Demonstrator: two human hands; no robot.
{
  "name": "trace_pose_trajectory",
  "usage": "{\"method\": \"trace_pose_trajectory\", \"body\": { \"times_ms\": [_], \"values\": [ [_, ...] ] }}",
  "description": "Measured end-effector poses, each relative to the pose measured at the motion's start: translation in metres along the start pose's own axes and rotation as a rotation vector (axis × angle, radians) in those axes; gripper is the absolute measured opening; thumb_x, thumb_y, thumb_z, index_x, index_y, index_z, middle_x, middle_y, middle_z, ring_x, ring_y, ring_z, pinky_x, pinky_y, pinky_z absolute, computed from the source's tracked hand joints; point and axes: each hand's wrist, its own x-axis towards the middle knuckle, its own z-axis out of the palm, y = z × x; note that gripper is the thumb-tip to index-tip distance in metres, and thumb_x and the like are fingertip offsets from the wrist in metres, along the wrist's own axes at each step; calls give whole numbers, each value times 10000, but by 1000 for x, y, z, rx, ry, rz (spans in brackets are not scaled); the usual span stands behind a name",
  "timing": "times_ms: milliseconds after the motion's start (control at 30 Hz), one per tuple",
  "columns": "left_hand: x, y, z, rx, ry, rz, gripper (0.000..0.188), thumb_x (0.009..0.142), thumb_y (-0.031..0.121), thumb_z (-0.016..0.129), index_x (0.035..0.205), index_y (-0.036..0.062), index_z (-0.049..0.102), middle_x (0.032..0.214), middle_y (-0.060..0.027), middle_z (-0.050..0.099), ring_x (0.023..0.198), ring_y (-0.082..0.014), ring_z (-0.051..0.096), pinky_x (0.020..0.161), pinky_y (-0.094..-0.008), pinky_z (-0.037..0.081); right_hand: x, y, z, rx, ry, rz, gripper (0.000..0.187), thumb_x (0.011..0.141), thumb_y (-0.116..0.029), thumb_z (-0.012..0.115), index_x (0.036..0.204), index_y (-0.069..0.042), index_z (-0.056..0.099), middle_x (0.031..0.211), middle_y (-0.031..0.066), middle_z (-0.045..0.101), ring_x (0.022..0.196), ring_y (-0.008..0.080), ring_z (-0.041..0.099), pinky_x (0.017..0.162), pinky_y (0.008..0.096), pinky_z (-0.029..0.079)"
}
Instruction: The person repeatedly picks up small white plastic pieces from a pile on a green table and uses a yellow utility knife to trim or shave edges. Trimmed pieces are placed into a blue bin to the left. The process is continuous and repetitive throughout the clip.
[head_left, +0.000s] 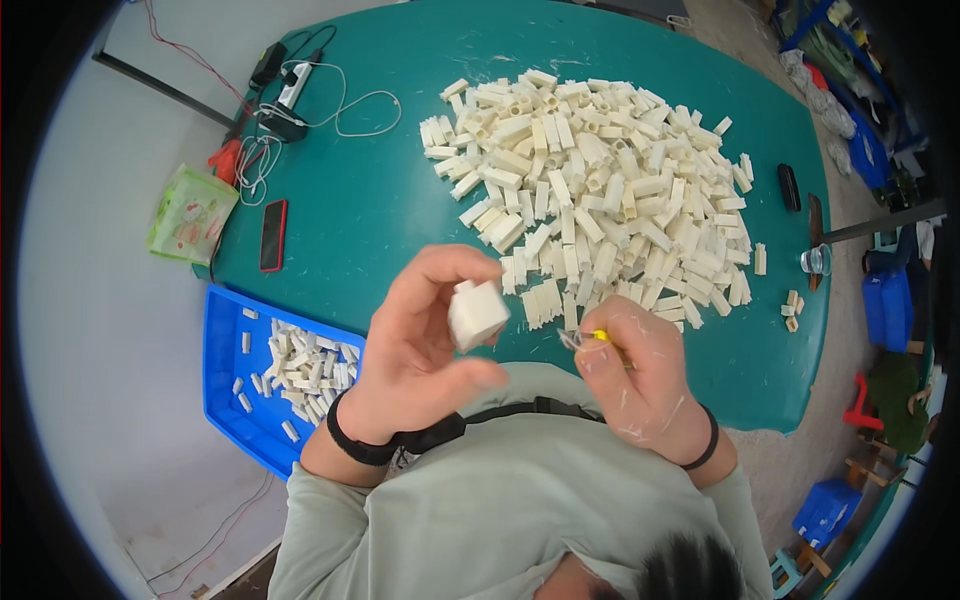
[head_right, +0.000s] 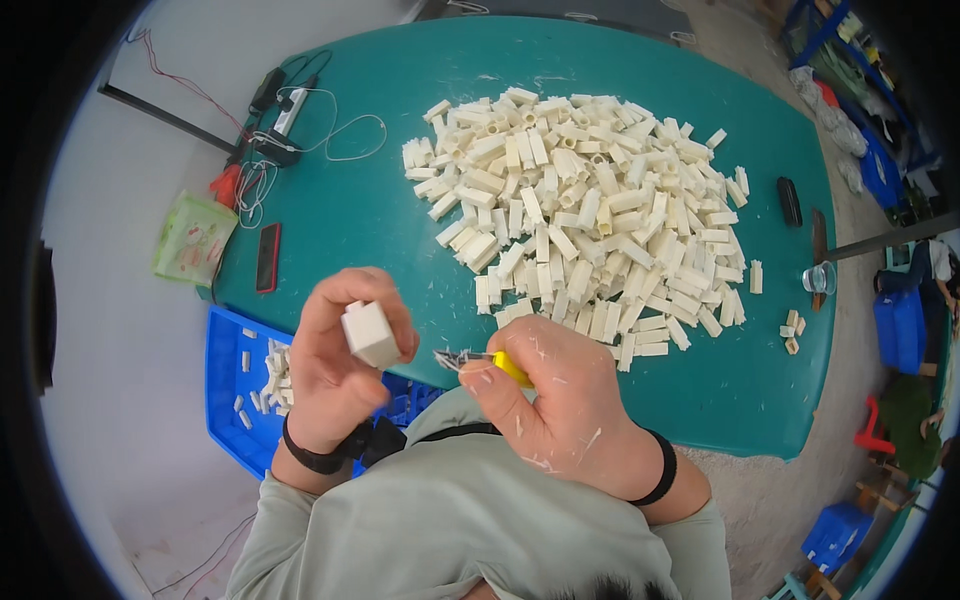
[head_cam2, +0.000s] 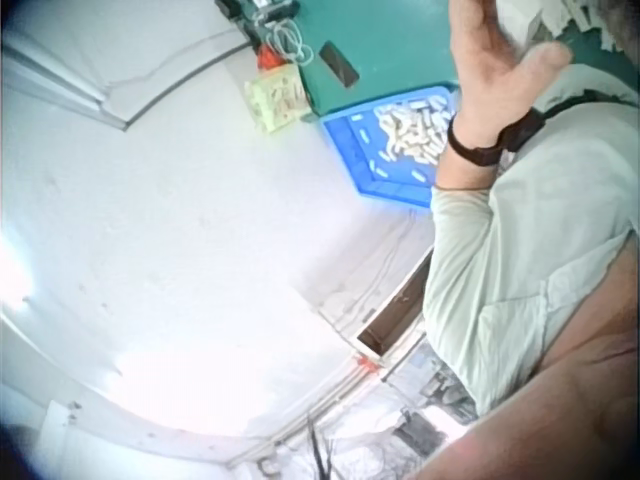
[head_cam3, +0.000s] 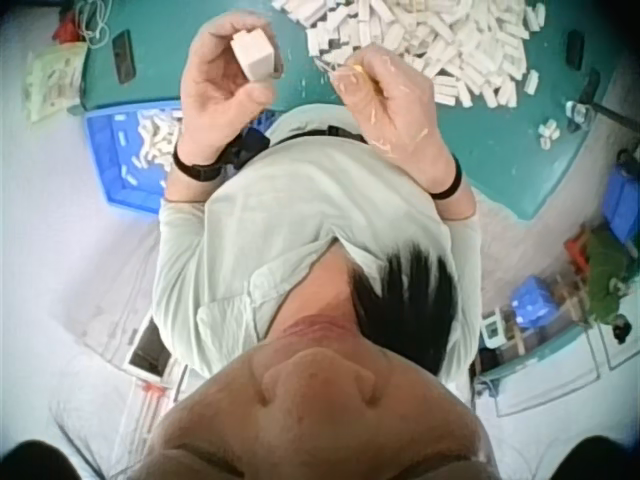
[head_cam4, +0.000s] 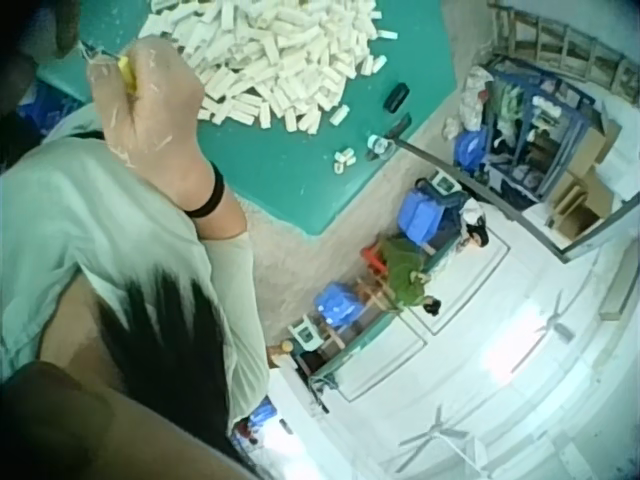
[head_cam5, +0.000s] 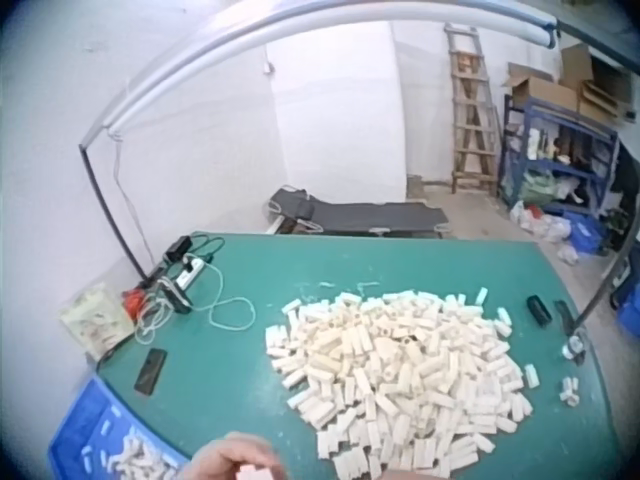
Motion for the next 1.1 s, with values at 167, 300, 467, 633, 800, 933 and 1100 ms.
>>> {"method": "trace_pose_trajectory", "body": {
  "times_ms": [167, 300, 467, 633, 800, 933, 1100],
  "values": [
    [-8, -7, -8, -87, -95, 115, 468, 712, 5, 719, 1116, 8, 484, 982, -86, 499, 888, -151, 509, 745, -243, 420, 2, -2, 3, -12, -61, -88, 256, 833, -219, 623, 733, -1, 533, 601, 105, 475, 489, 243, 458, 451, 315, 360],
    [-3, 7, -15, 320, -249, 149, 482, 718, -2, 709, 1126, 14, 451, 992, -99, 518, 867, -163, 526, 748, -256, 425, 3, 1, 5, -26, -55, -185, 259, 822, -234, 638, 726, -17, 531, 587, 86, 476, 477, 230, 463, 430, 309, 351],
    [-12, 1, -3, 84, -109, 95, 408, 778, 166, 702, 1068, 44, 443, 957, -120, 550, 822, -194, 576, 703, -289, 473, 2, 2, 8, -35, -47, -253, 275, 809, -264, 654, 733, -32, 527, 574, 70, 469, 462, 220, 454, 408, 302, 337],
    [-11, 3, -1, 45, -145, 80, 350, 788, 155, 690, 1015, 57, 442, 944, -126, 544, 822, -176, 560, 685, -275, 456, 2, 4, 8, -104, -41, -291, 275, 798, -264, 664, 729, -38, 523, 567, 62, 450, 452, 218, 437, 401, 311, 329],
    [-12, 4, -8, 16, -238, 54, 342, 768, -15, 667, 1034, 13, 456, 977, -121, 539, 865, -177, 543, 741, -281, 433, 5, 7, 7, -199, 5, -326, 254, 783, -240, 673, 727, -41, 526, 572, 69, 456, 455, 224, 443, 401, 313, 328],
    [-13, 5, -10, -54, -256, 1, 341, 766, 0, 678, 1031, 14, 466, 953, -114, 544, 848, -180, 539, 736, -280, 428, 8, 5, 5, -233, 5, -304, 242, 779, -222, 676, 728, -38, 527, 583, 78, 464, 467, 242, 457, 410, 326, 340],
    [-10, 7, -19, -92, -469, 28, 377, 750, 36, 703, 1053, 13, 481, 960, -103, 526, 869, -190, 515, 768, -291, 411, 5, 6, 5, -269, 120, -146, 224, 805, -192, 648, 739, -14, 529, 616, 99, 488, 502, 254, 471, 453, 321, 367]
  ]
}}
